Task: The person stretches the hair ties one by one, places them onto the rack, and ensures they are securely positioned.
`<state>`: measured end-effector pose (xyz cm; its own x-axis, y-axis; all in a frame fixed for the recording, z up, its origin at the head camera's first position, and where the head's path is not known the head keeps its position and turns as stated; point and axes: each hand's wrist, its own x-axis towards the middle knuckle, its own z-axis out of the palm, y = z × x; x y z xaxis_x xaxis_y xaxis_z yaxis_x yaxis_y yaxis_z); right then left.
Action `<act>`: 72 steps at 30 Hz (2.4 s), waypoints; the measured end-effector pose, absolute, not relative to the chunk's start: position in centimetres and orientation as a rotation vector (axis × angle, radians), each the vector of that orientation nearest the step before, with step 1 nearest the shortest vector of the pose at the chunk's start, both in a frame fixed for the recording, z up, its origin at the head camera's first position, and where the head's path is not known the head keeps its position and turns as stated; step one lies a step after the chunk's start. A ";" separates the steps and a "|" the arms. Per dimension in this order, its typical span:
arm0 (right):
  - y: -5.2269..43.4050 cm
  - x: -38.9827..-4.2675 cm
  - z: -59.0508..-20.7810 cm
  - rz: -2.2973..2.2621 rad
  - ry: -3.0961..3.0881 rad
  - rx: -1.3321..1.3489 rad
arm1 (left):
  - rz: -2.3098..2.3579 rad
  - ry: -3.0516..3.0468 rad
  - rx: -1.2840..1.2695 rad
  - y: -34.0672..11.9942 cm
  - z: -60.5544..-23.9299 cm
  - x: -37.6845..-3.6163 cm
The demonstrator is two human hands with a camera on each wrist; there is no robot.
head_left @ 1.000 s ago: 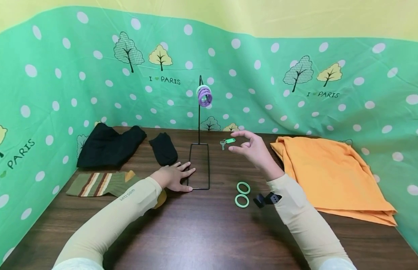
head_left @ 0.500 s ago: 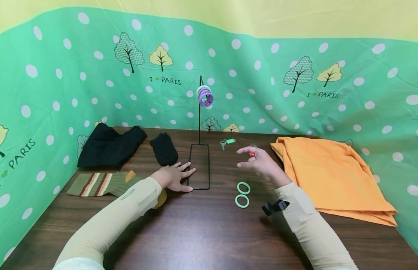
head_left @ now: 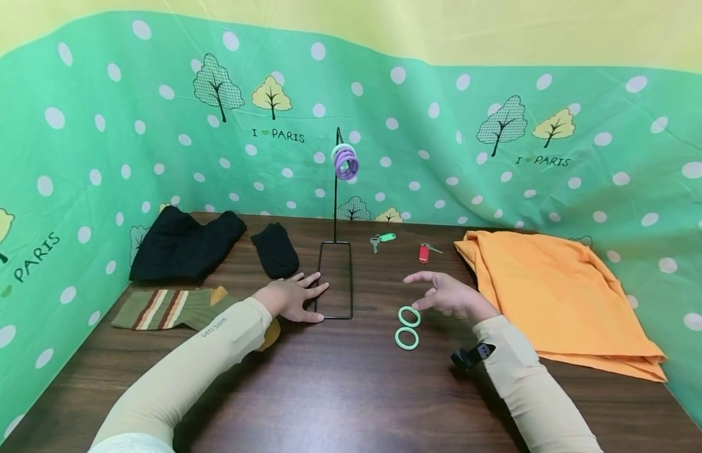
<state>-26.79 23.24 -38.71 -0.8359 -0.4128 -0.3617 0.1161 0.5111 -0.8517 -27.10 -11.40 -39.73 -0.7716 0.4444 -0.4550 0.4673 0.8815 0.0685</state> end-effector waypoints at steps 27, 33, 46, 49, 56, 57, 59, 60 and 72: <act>23.6 -26.7 -41.4 -1.172 2.055 -0.252 | -0.070 2.577 0.657 -11.4 -39.5 -27.1; 23.3 -26.6 -41.2 -1.202 2.061 -0.276 | -0.069 2.571 0.654 -11.3 -39.5 -27.1; 20.1 -25.2 -38.3 -1.342 2.113 -0.532 | -0.076 2.571 0.642 -11.2 -39.7 -27.1; 19.3 -24.8 -37.4 -1.372 2.140 -0.576 | -0.080 2.573 0.645 -11.2 -39.6 -27.1; 17.7 -23.5 -34.6 -1.415 2.220 -0.661 | -0.085 2.577 0.651 -11.2 -39.7 -27.2; 17.5 -23.4 -34.1 -1.414 2.239 -0.678 | -0.083 2.576 0.650 -11.2 -39.8 -27.2; 17.2 -23.1 -33.1 -1.414 2.271 -0.706 | -0.079 2.575 0.648 -11.2 -39.8 -27.2; 17.1 -23.0 -32.7 -1.419 2.277 -0.718 | -0.078 2.575 0.645 -11.2 -39.8 -27.2; 15.5 -22.4 -27.7 -1.470 2.370 -0.874 | -0.084 2.578 0.641 -11.1 -39.7 -27.1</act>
<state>-22.43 15.50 -27.65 -0.7995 -0.5884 0.1210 -0.3698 0.3233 -0.8710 -27.11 -11.09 -39.68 -0.7757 0.4263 -0.4654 0.4558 0.8884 0.0541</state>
